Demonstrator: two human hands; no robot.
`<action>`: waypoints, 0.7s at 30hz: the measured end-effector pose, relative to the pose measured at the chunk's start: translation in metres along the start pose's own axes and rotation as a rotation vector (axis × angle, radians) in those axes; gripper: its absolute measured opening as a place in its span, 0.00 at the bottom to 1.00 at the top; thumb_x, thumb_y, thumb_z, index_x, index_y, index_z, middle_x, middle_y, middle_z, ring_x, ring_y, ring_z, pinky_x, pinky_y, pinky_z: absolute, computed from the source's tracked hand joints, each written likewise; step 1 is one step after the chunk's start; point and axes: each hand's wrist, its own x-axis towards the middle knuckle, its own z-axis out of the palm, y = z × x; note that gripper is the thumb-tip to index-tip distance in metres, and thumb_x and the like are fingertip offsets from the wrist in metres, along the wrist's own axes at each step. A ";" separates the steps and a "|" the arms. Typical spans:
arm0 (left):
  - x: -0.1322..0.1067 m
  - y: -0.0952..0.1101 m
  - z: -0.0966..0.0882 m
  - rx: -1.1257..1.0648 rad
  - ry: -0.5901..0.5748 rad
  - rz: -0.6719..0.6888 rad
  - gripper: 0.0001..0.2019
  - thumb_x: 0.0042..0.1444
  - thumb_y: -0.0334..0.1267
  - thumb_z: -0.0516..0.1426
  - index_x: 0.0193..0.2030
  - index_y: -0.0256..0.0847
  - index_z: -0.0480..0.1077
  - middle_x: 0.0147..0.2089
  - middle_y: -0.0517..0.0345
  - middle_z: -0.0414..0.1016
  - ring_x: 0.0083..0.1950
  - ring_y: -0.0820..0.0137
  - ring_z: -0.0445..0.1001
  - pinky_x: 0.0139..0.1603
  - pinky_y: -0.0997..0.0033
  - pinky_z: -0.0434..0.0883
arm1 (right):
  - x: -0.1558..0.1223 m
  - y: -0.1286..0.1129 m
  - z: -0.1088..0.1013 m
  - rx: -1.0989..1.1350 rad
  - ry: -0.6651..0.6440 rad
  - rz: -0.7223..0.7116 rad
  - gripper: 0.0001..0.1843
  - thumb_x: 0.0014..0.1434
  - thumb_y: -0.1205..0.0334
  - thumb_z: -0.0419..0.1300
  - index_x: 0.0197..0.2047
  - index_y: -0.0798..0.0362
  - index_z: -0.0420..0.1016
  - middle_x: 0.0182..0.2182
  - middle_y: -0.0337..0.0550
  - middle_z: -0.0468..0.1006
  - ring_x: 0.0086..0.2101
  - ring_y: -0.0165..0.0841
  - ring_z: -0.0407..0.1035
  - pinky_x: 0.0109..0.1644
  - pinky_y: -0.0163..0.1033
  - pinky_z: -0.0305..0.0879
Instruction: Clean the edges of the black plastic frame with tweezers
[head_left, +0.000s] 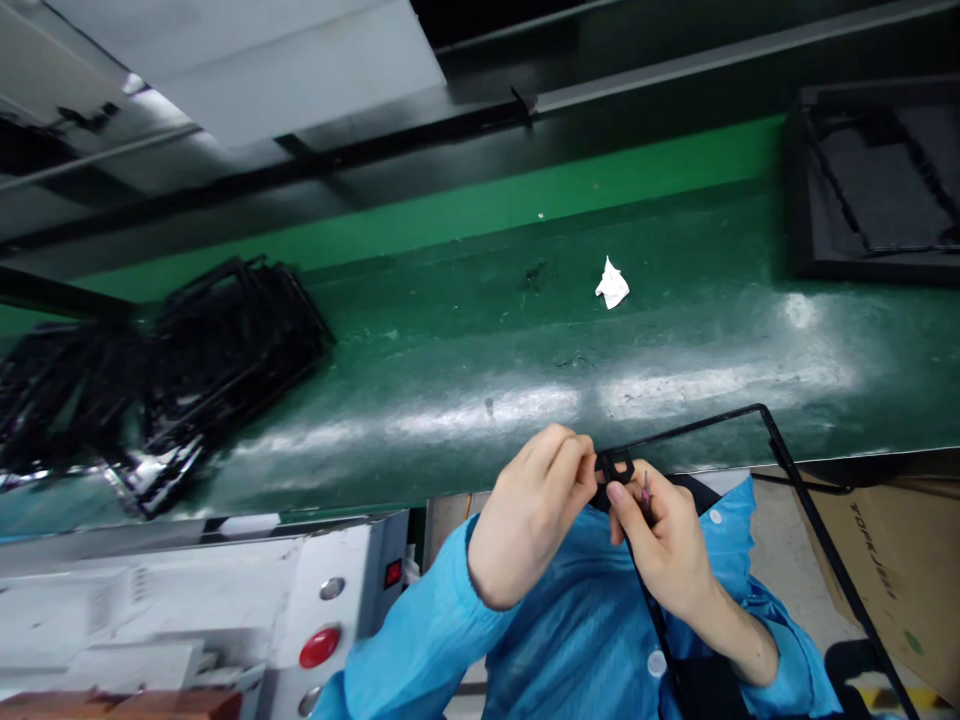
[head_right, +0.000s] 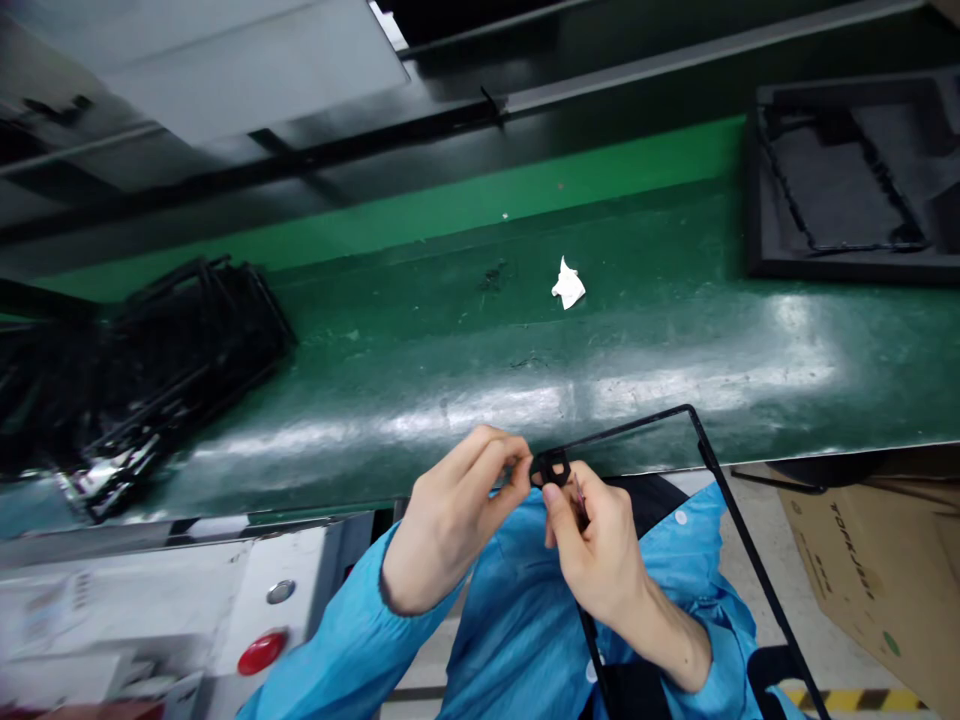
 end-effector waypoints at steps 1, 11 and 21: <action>0.001 -0.002 0.000 -0.015 0.033 -0.023 0.06 0.71 0.26 0.54 0.44 0.39 0.68 0.39 0.59 0.71 0.38 0.71 0.73 0.43 0.74 0.73 | 0.000 0.000 0.000 0.008 -0.008 0.001 0.18 0.77 0.54 0.54 0.34 0.50 0.67 0.20 0.32 0.72 0.21 0.25 0.65 0.29 0.33 0.60; 0.012 -0.014 0.001 -0.545 0.089 -0.296 0.04 0.70 0.31 0.56 0.41 0.41 0.69 0.39 0.60 0.76 0.34 0.76 0.72 0.39 0.76 0.71 | -0.004 0.000 0.002 0.143 -0.085 0.070 0.17 0.77 0.49 0.54 0.44 0.53 0.74 0.19 0.31 0.71 0.21 0.26 0.65 0.30 0.34 0.59; 0.022 -0.016 0.004 -1.100 -0.015 -0.515 0.15 0.70 0.48 0.61 0.39 0.39 0.68 0.34 0.61 0.72 0.30 0.77 0.69 0.32 0.76 0.67 | 0.003 0.001 0.002 0.255 -0.278 0.174 0.23 0.75 0.43 0.55 0.45 0.56 0.75 0.17 0.31 0.70 0.20 0.26 0.61 0.31 0.35 0.57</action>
